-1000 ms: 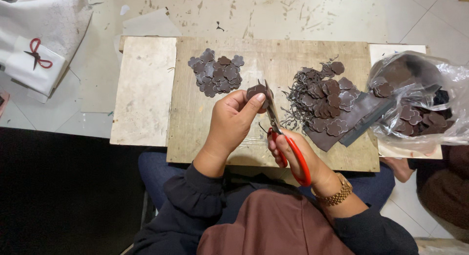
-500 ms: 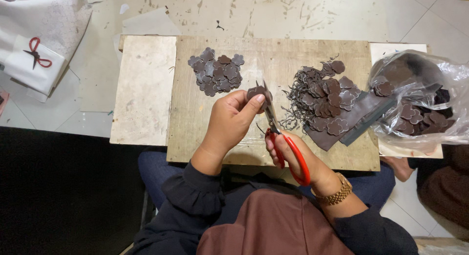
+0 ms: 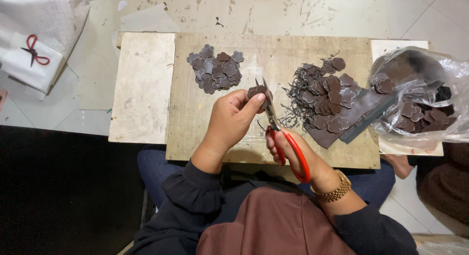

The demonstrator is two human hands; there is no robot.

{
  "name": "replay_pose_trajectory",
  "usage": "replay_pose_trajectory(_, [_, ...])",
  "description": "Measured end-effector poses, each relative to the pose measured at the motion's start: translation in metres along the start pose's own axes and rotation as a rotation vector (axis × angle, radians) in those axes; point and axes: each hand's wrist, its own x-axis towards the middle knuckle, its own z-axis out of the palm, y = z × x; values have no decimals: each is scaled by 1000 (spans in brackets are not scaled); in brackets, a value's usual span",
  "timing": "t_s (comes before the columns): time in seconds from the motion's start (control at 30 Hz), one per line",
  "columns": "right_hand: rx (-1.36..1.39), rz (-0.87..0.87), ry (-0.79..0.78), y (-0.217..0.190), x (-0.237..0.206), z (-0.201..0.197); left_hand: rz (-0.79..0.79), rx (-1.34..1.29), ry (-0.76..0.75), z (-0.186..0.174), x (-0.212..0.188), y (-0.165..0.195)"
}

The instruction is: The person uses red-handled scissors to trim the edges of small dark brown flower-shaped pieces. They pick up each piece, rotate it while cutting, and place the finished pieces into a pile on the left side of the wooden board.

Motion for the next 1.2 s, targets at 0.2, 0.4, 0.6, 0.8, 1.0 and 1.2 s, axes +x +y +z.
replay_pose_trajectory(0.2, [2, -9, -10, -2, 1, 2, -11, -25, 7, 1, -1, 0])
replay_pose_trajectory(0.4, [-49, -23, -14, 1, 1, -2, -5, -5, -1, 0, -2, 0])
replay_pose_trajectory(0.6, [9, -60, -54, 5, 2, -2, -11, 76, -27, 1, -3, 1])
replay_pose_trajectory(0.8, [50, -22, -28, 3, 0, -1, -4, 26, -11, 5, -3, 1])
replay_pose_trajectory(1.0, [78, 3, -6, 2, -1, 0, 2, -23, -12, 6, -3, 3])
replay_pose_trajectory(1.2, [18, -19, -36, 6, 2, -5, 7, 96, 67, 6, -5, 3])
